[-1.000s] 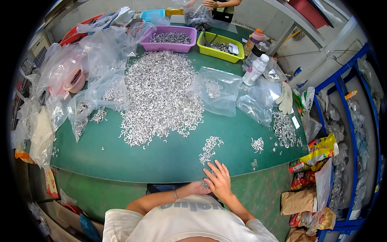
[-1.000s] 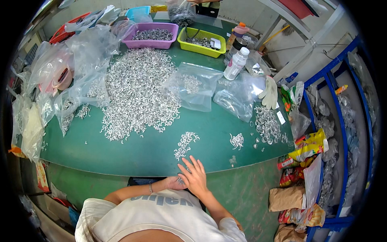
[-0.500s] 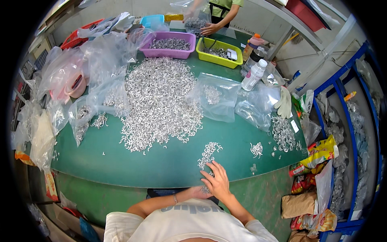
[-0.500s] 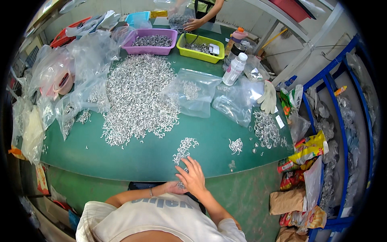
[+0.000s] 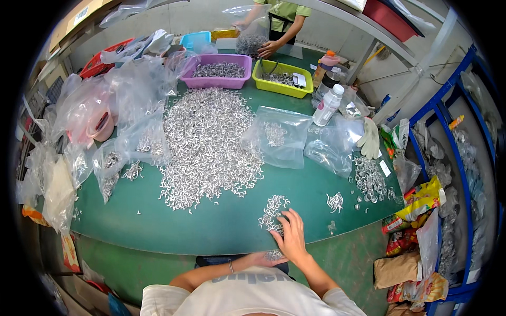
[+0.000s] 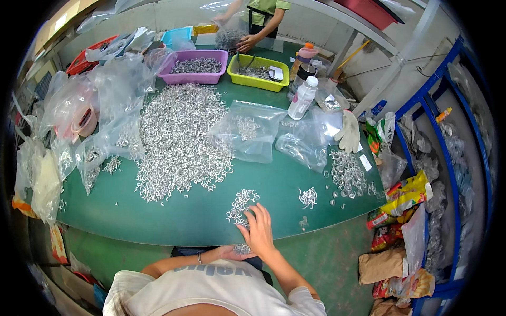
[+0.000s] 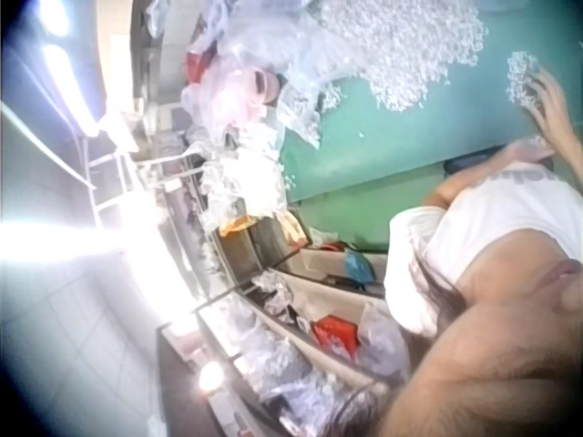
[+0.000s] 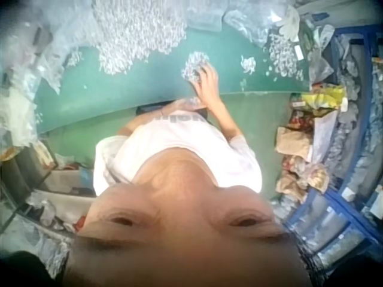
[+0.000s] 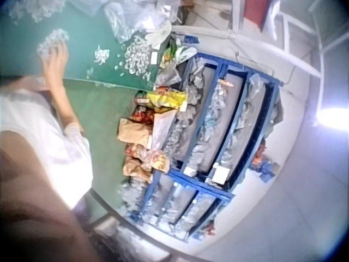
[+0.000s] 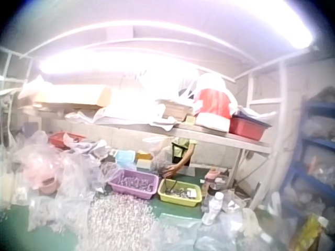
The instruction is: The person sorts and counts small silver-colored metal hooks on a green work table, gathering them into small piles and placing them into plastic bags by hand.
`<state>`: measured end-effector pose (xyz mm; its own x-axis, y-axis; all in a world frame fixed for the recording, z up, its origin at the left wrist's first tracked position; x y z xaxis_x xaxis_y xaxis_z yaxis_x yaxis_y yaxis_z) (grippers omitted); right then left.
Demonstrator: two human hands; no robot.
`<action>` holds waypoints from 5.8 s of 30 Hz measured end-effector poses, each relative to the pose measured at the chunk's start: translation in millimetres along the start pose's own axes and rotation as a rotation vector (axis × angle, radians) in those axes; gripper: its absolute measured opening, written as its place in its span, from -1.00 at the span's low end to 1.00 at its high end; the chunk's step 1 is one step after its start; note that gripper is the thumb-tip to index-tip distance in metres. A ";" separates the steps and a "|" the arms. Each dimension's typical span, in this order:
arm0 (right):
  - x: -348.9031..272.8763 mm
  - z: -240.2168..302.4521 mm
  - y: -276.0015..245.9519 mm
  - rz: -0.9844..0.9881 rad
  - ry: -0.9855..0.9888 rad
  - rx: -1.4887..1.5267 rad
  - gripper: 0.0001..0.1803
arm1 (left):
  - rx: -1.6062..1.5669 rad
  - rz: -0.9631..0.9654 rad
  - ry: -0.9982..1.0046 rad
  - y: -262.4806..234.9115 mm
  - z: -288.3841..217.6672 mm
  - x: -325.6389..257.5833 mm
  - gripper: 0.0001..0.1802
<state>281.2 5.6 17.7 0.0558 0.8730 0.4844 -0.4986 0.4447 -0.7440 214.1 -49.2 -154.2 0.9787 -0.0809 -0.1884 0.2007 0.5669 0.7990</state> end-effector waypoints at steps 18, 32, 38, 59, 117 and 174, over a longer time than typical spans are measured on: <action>-64.3 0.8 -19.2 0.034 0.072 0.149 -0.67 | 0.196 0.000 0.195 -5.5 -9.2 1.0 -0.73; -71.4 14.8 -26.6 -0.043 -0.154 0.228 -0.65 | 0.426 -0.117 0.206 12.1 4.0 -8.4 -0.62; -25.9 16.4 -3.3 0.205 -0.072 0.075 -0.58 | 0.244 0.016 0.014 -10.3 -1.6 -2.6 -0.66; -12.8 -9.5 -3.9 -0.012 -0.031 0.157 -0.70 | 0.886 -0.404 0.331 55.5 16.0 -72.9 -0.62; 1.5 -36.7 -18.5 0.226 0.059 0.093 -0.39 | 0.702 -0.181 0.206 85.5 -12.1 -34.4 -0.57; -29.7 -4.9 -37.4 0.116 0.070 0.240 -0.50 | 0.484 -0.197 0.172 29.9 -2.0 -14.7 -0.50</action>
<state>302.5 -36.0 28.8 0.0421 0.9308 0.3632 -0.6954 0.2883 -0.6582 205.7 -29.4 -128.7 0.9079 0.0108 -0.4191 0.4155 0.1094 0.9030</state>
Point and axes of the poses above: each hand's wrist, its own x-axis towards the middle knuckle, its own y-axis out of the palm, z = x × y, the point moved 6 cm from there along x, towards the middle knuckle, and after that the axes turned 10 degrees about -z, right-handed, at the moved point
